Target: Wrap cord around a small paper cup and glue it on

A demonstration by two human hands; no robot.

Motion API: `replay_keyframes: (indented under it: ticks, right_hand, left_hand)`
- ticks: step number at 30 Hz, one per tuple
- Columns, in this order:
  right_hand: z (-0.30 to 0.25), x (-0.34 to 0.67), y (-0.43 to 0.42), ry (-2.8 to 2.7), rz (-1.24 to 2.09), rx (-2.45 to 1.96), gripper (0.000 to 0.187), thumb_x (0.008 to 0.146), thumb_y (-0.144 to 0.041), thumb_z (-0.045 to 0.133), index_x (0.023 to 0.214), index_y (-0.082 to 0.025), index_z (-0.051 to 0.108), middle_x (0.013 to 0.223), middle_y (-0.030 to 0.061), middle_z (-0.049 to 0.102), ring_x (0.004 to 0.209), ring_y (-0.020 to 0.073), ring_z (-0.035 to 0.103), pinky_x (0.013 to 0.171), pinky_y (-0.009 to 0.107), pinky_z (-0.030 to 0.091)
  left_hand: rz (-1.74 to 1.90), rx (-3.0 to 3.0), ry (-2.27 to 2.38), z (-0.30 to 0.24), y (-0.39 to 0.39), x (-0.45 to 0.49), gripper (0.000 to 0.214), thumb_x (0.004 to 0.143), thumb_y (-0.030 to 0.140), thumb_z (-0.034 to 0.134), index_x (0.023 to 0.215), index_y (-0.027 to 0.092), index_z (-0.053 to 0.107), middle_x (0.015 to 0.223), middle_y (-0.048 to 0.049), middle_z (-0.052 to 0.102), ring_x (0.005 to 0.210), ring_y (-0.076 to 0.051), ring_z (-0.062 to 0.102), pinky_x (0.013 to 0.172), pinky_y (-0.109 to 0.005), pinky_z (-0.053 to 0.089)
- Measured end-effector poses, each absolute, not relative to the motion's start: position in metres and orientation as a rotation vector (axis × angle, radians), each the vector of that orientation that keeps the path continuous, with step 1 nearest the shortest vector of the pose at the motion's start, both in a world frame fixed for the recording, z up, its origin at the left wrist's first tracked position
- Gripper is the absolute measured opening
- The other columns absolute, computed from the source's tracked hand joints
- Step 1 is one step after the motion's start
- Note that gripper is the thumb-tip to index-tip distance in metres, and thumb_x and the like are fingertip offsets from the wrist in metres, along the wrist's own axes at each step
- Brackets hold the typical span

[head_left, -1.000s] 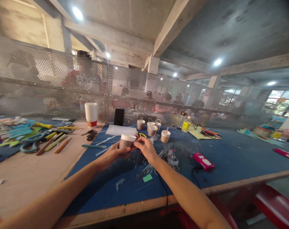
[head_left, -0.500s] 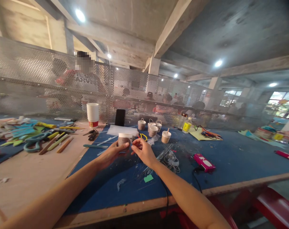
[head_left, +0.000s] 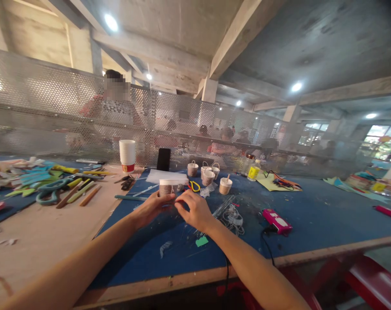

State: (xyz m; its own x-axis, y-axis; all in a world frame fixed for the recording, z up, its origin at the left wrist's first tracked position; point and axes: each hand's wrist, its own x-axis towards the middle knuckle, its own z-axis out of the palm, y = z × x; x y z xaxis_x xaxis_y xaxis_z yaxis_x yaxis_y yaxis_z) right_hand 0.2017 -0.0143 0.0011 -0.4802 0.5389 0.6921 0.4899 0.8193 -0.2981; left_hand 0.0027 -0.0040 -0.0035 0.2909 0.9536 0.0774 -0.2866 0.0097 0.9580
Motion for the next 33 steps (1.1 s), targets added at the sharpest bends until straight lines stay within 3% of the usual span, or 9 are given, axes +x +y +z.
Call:
replay_keyframes:
  ticks: [4,7,11,15,18,22,25,28,33]
  right_hand:
    - [0.011,0.226,-0.002,-2.107,0.01,-1.285,0.019,0.096,-0.038,0.061,0.089,-0.023,0.069,0.093,0.0073,0.071,0.087,0.0226,0.068,0.081,0.032,0.048]
    - [0.015,0.246,0.003,-2.252,-0.054,-1.736,0.035,0.093,-0.053,0.061,0.088,-0.02,0.07,0.091,0.0107,0.075,0.092,0.0284,0.071,0.081,0.035,0.049]
    - [0.012,0.258,0.005,-2.349,-0.108,-1.906,0.048,0.089,-0.062,0.06,0.1,-0.017,0.072,0.102,0.0159,0.077,0.1,0.0328,0.072,0.081,0.036,0.051]
    - [0.006,0.258,0.01,-2.351,-0.028,-1.932,0.042,0.089,-0.058,0.06,0.089,-0.019,0.075,0.098,0.0152,0.078,0.098,0.0322,0.073,0.077,0.033,0.051]
    - [0.004,0.262,0.016,-2.233,0.104,-1.916,0.034,0.086,-0.049,0.064,0.07,-0.02,0.072,0.08,0.0112,0.077,0.087,0.0293,0.073,0.071,0.03,0.049]
    - [0.007,0.274,0.025,-1.835,0.631,-1.717,0.034,0.08,-0.038,0.071,0.053,-0.02,0.061,0.044,0.001,0.058,0.059,0.0192,0.065,0.059,0.024,0.043]
    - [0.012,0.282,0.03,-1.554,0.914,-1.502,0.029,0.079,-0.039,0.073,0.063,-0.019,0.06,0.049,-0.0024,0.059,0.05,0.0127,0.058,0.053,0.021,0.043]
    - [0.016,0.281,0.03,-1.426,1.118,-1.295,0.025,0.08,-0.042,0.071,0.077,-0.018,0.063,0.067,-0.0008,0.066,0.055,0.0106,0.059,0.055,0.021,0.05]
    - [0.019,0.266,0.023,-1.074,1.602,-0.787,0.018,0.069,-0.021,0.073,0.083,-0.014,0.064,0.073,0.0002,0.062,0.058,0.0074,0.055,0.054,0.017,0.05]
  left_hand:
    - [1.155,1.084,0.823,-0.003,-0.002,-0.001,0.034,0.078,0.028,0.082,0.108,0.017,0.07,0.113,-0.0106,0.074,0.087,-0.019,0.07,0.073,-0.028,0.054]
    - [1.172,1.042,0.802,-0.002,-0.003,-0.003,0.032,0.078,0.024,0.082,0.107,0.019,0.069,0.113,-0.0093,0.074,0.086,-0.019,0.071,0.072,-0.027,0.056]
    - [1.197,0.983,0.793,0.003,-0.007,-0.003,0.028,0.078,0.02,0.081,0.104,0.017,0.069,0.107,-0.0084,0.075,0.085,-0.019,0.072,0.073,-0.027,0.058]
    - [1.202,0.975,0.76,0.006,-0.008,-0.003,0.027,0.078,0.02,0.08,0.104,0.017,0.071,0.105,-0.0083,0.076,0.085,-0.02,0.072,0.073,-0.027,0.057]
    - [1.208,0.971,0.725,0.004,-0.006,-0.006,0.026,0.078,0.02,0.08,0.103,0.018,0.073,0.103,-0.0069,0.076,0.084,-0.018,0.071,0.072,-0.027,0.057]
    - [1.231,0.972,0.693,0.004,-0.005,-0.008,0.024,0.078,0.02,0.08,0.101,0.018,0.072,0.097,-0.0064,0.076,0.082,-0.018,0.071,0.072,-0.027,0.057]
    - [1.246,0.961,0.686,0.006,-0.006,-0.007,0.023,0.079,0.017,0.078,0.101,0.016,0.071,0.096,-0.006,0.075,0.08,-0.017,0.071,0.071,-0.025,0.057]
    - [1.251,0.942,0.681,0.008,-0.007,-0.006,0.021,0.079,0.016,0.077,0.099,0.016,0.071,0.094,-0.0055,0.075,0.079,-0.016,0.071,0.07,-0.024,0.058]
    - [1.236,0.918,0.709,0.005,-0.007,-0.007,0.023,0.079,0.016,0.077,0.101,0.018,0.072,0.1,-0.0055,0.075,0.082,-0.017,0.071,0.074,-0.026,0.058]
